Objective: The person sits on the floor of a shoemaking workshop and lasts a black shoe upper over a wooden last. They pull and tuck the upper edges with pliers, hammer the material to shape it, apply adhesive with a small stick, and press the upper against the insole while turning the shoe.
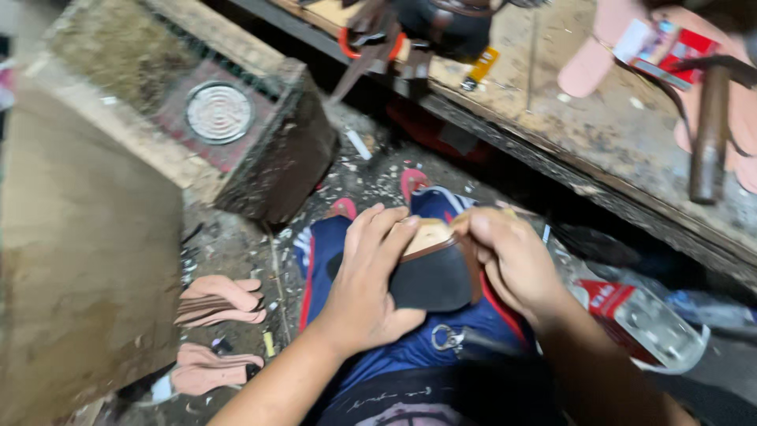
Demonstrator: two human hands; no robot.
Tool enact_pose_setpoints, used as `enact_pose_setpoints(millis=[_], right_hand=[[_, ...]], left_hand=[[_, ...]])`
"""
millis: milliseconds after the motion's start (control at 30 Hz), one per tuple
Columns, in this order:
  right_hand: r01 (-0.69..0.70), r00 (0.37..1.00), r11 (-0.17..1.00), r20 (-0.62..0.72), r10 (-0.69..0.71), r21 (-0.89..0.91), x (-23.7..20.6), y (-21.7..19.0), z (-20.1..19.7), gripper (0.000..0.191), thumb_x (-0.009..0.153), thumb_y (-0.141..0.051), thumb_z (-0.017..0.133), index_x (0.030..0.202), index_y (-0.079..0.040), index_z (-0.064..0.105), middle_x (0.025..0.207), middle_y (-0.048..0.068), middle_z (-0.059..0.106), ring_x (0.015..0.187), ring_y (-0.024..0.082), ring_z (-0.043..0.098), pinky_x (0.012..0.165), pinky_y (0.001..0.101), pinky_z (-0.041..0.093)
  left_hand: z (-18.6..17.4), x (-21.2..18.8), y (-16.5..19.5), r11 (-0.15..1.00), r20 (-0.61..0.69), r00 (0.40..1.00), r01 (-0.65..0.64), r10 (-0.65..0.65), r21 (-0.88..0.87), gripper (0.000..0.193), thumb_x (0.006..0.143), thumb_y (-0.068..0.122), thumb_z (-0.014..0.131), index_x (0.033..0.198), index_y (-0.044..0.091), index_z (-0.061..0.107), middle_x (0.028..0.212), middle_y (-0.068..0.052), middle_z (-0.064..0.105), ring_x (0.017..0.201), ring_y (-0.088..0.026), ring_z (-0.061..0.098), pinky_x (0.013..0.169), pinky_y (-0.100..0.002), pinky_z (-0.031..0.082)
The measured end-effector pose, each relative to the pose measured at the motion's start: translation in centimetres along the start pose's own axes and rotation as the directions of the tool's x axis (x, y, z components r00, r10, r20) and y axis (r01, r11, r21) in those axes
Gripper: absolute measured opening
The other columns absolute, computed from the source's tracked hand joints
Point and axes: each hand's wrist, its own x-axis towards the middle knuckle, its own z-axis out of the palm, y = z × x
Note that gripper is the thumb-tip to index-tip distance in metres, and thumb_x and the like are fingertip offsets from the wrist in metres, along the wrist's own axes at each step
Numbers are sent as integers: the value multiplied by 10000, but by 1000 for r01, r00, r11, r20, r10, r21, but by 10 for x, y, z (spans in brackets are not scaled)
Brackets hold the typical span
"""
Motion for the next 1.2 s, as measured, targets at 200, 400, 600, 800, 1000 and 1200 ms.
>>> enact_pose_setpoints(millis=[200,400,600,800,1000,1200], right_hand=[[172,932,929,360,-46,-327,-23,4,57,324,865,86,667,1184,44,702,1217,103,623,1131,180,636,976,310,521],[76,917,944,393,60,-320,-21,9,84,323,866,49,699,1188,44,703,1180,116,635,1061,201,673,926,331,563],[329,869,874,478,-130,-359,-34,-7,98,427,870,0,734,1289,2,649,1305,122,598,1136,218,649,1016,363,523],[610,620,689,778,-106,-392,-7,-29,100,496,841,-18,726,1318,-7,591,1505,230,488,1434,364,428,1160,451,334],[676,735,538,513,-443,-504,-7,-10,106,425,816,-139,838,1170,-40,624,1205,113,645,1159,224,634,1040,342,496],[574,807,585,518,-285,-572,-37,-10,95,266,888,-123,796,1141,-70,732,1172,84,690,1073,192,683,974,311,526]], left_hand=[[-59,-44,20,996,-103,993,53,-60,-65,880,850,197,810,1585,19,362,1622,-234,446,1550,-463,428,1315,-511,323],[-73,-67,25,990,-148,982,107,-119,-87,885,854,146,799,1609,21,355,1633,-241,451,1541,-411,478,1292,-443,396],[-67,-76,22,989,-186,977,85,-106,-117,855,860,148,797,1598,29,382,1618,-218,468,1484,-381,508,1263,-432,398],[-66,-78,-3,970,-190,970,109,-151,-217,625,937,158,786,1486,28,518,1568,-197,517,1462,-329,530,1254,-403,417],[-48,-76,8,962,-400,880,194,-257,-190,681,828,228,748,1378,-49,459,1396,-231,523,1342,-334,514,1161,-431,383],[-45,-68,0,425,6,901,211,-434,-880,818,874,454,846,1436,-5,469,1274,-87,618,1189,-173,603,1082,-345,479]])
